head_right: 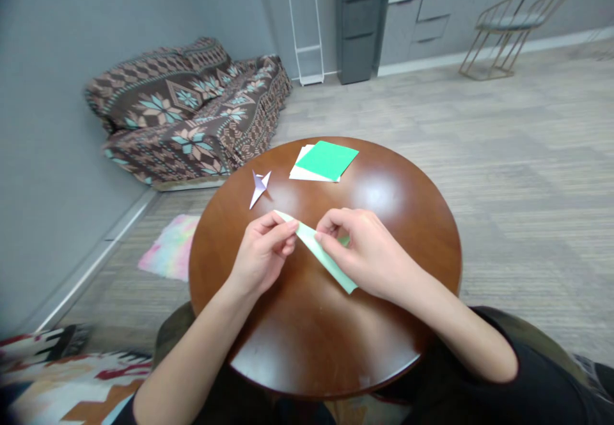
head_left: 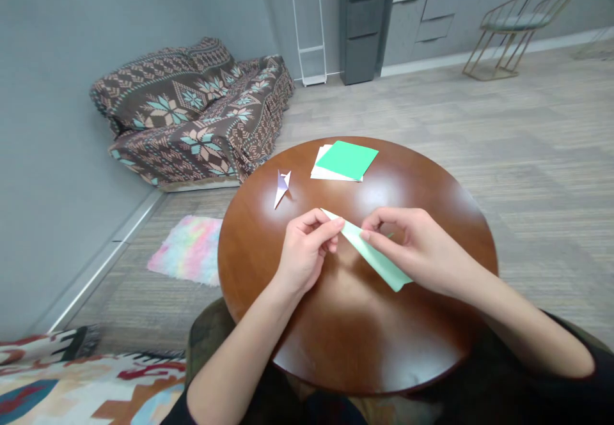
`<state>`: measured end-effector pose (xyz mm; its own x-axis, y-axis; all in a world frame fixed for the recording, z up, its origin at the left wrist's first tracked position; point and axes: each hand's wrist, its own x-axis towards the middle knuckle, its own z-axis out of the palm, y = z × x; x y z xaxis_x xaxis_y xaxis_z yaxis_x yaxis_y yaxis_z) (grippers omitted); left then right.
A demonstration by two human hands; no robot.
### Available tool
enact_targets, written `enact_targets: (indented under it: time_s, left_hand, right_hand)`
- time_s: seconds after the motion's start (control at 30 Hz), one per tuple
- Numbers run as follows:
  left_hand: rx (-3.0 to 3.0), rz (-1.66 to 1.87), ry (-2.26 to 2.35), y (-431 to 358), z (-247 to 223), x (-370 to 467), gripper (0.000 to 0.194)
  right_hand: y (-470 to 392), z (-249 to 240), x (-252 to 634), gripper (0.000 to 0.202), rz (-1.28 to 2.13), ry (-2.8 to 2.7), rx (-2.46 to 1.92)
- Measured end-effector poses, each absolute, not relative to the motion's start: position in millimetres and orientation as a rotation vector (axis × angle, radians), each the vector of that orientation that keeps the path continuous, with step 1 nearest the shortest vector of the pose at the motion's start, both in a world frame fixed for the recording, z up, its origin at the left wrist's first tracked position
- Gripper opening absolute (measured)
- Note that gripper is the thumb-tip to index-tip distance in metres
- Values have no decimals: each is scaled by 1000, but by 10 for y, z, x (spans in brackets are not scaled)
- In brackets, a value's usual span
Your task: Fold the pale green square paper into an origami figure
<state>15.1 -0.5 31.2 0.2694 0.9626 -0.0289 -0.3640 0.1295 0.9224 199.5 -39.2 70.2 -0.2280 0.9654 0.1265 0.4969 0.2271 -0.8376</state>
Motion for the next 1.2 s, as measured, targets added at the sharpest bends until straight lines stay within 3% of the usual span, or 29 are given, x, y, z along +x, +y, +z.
enact_targets:
  time_s: [0.2,0.63,1.2]
  left_hand:
    - [1065,1062,739,-37,298,165,26]
    - [1120,1111,689,-35,310,137,14]
    - [922,1216,666,-20,354,119,21]
  right_hand:
    - [-362,715,1943,16,1074,-1749,-1294]
    - [-364,674,1950,18,1001,-1748,-1315]
    - [-361,681,1947,20,1183,-1711,-1290]
